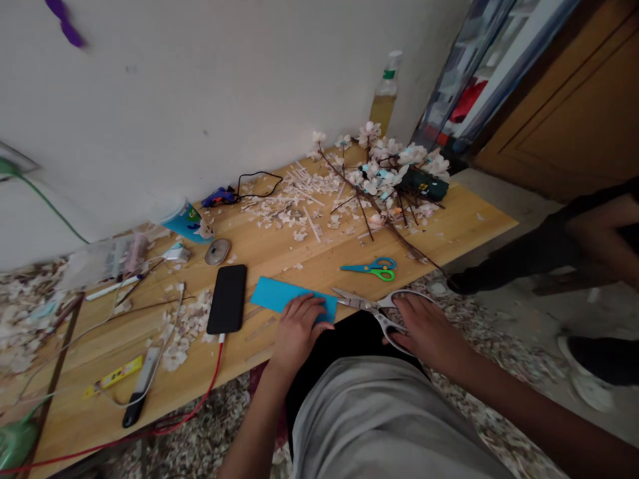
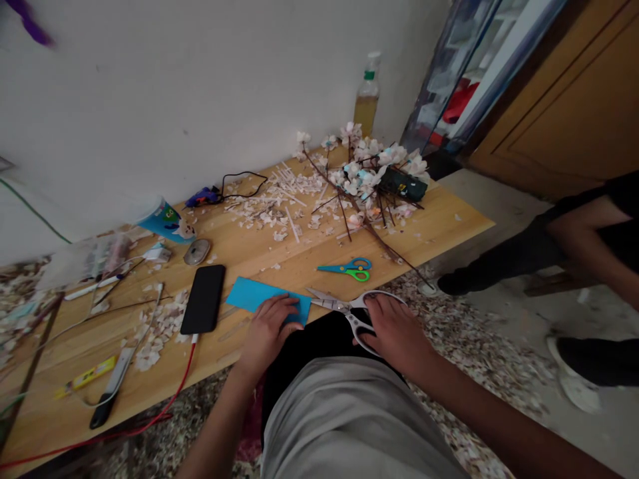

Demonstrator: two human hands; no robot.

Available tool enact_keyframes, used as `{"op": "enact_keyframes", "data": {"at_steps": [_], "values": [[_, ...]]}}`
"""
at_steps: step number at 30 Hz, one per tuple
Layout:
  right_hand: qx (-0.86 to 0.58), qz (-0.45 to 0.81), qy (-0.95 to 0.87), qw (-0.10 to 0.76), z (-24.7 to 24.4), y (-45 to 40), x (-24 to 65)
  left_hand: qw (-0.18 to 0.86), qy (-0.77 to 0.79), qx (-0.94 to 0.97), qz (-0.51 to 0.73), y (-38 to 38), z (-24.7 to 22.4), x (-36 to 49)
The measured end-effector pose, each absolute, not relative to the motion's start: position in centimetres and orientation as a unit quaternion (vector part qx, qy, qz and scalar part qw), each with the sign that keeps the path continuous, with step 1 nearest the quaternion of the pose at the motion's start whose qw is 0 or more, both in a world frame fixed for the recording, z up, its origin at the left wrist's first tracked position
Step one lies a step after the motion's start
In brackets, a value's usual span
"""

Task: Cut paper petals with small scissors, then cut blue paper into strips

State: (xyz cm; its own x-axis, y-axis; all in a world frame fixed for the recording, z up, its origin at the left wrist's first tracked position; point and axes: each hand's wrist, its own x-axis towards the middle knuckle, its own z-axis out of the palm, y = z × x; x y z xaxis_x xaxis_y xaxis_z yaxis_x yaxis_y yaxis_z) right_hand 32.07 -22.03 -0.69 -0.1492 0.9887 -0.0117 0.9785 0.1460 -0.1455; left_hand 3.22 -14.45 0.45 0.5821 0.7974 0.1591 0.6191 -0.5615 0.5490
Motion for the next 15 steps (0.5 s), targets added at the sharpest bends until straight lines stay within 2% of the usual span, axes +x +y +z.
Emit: {"op": "enact_keyframes", "data": {"at_steps": [8,15], "values": [[-0.634,0.02,-0.772,0.053,-1.0,-22.2,32.0,0.063,0.435,0.893,0.093,-13.7,0.0,4.6],[-0.616,-0.009,-0.787,0.037,-1.2,-22.4,32.3,0.04,0.437,0.897,0.059,-13.3,-0.8,4.9]]}}
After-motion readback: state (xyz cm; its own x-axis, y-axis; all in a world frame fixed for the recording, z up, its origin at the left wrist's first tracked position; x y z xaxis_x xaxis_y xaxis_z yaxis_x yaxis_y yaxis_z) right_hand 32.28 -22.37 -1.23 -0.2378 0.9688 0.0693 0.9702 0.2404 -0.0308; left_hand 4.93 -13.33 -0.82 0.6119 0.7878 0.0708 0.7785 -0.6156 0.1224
